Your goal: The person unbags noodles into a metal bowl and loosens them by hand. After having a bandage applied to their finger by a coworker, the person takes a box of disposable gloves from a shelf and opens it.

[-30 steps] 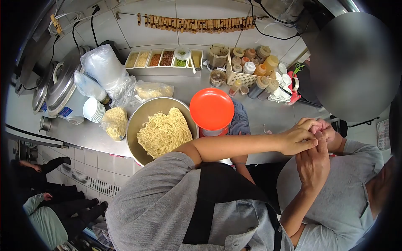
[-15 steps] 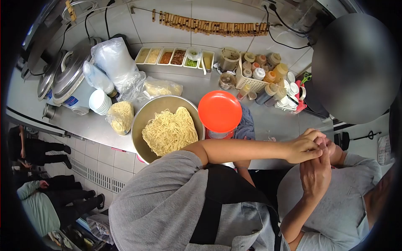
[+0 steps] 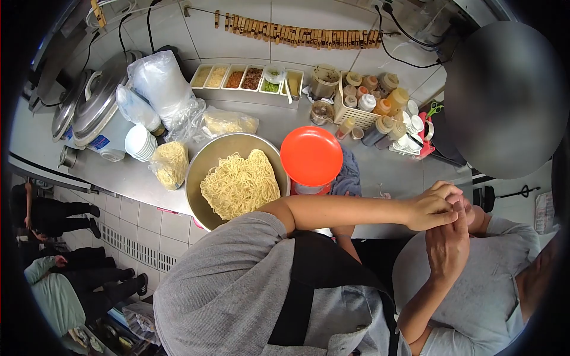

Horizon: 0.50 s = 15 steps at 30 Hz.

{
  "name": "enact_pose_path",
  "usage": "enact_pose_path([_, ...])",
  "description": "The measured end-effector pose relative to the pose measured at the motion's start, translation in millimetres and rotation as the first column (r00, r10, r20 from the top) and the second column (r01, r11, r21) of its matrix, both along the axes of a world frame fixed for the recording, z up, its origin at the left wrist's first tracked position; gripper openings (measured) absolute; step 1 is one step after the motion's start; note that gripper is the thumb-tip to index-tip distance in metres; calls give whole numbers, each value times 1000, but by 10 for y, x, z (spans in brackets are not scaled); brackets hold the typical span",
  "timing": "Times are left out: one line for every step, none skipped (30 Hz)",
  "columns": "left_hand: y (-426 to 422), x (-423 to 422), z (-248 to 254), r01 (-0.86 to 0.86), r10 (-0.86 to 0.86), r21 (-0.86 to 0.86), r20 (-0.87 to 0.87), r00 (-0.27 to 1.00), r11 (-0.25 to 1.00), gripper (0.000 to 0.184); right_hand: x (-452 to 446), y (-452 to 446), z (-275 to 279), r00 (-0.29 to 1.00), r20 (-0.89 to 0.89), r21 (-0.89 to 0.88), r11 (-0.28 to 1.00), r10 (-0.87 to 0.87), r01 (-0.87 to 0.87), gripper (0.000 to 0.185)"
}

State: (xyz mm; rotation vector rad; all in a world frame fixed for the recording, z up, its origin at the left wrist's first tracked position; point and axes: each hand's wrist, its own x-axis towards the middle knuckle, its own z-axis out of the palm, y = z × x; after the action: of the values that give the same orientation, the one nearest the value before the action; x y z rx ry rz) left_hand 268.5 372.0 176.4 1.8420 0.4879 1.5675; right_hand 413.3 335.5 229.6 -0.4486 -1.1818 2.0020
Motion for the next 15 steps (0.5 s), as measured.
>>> enact_pose_path([-5, -5, 10, -8, 8, 15, 5, 1000, 1000, 55, 26, 21, -20, 999, 51, 52, 999, -5, 2, 38])
enact_pose_path([-7, -9, 14, -17, 17, 30, 10, 1000, 999, 54, 61, 55, -51, 995, 101, 103, 995, -12, 1, 38])
enact_pose_path([-12, -16, 21, -17, 17, 29, 10, 1000, 999, 54, 202, 194, -173, 995, 101, 102, 995, -12, 2, 38])
enact_pose_path([-18, -27, 29, -10, 10, 30, 14, 1000, 1000, 54, 420, 412, -357, 996, 12, 28, 996, 84, -84, 38])
enact_pose_path([-18, -30, 27, -4, 3, 30, 18, 1000, 1000, 54, 442, 488, -386, 981, -83, -37, 984, 173, -176, 37])
enact_pose_path([-19, -26, 28, -5, 5, 30, 19, 1000, 1000, 54, 469, 487, -399, 981, -83, -37, 983, 174, -178, 37])
enact_pose_path([-19, -16, 26, -19, 18, 30, 31, 999, 999, 54, 350, 409, -305, 989, -68, -43, 990, 133, -136, 37])
enact_pose_path([-22, -6, 21, -31, 30, 29, 44, 999, 999, 55, 288, 362, -256, 995, -52, -50, 994, 91, -93, 36])
enact_pose_path([-21, -1, 12, -31, 30, 28, 44, 999, 999, 55, 300, 361, -266, 995, -52, -51, 994, 90, -93, 36])
enact_pose_path([-15, 3, 6, -30, 28, 33, 50, 998, 999, 55, 329, 372, -280, 996, -41, -38, 996, 84, -85, 36])
enact_pose_path([-14, -4, 18, -29, 27, 38, 57, 998, 999, 56, 358, 391, -292, 997, -31, -24, 997, 77, -78, 36])
enact_pose_path([-16, -16, 26, -29, 27, 39, 57, 998, 999, 56, 366, 439, -300, 997, -30, -24, 997, 77, -77, 36])
enact_pose_path([-30, -42, 44, -15, 14, 30, 37, 999, 999, 56, 351, 523, -300, 963, -85, 34, 967, 256, -254, 36])
enact_pose_path([-41, -60, 54, -2, 1, 21, 17, 1000, 1000, 57, 324, 616, -287, 895, -128, 100, 903, 428, -418, 36])
enact_pose_path([-52, -74, 67, -2, 1, 22, 17, 1000, 1000, 57, 268, 746, -224, 895, -129, 101, 903, 428, -418, 36])
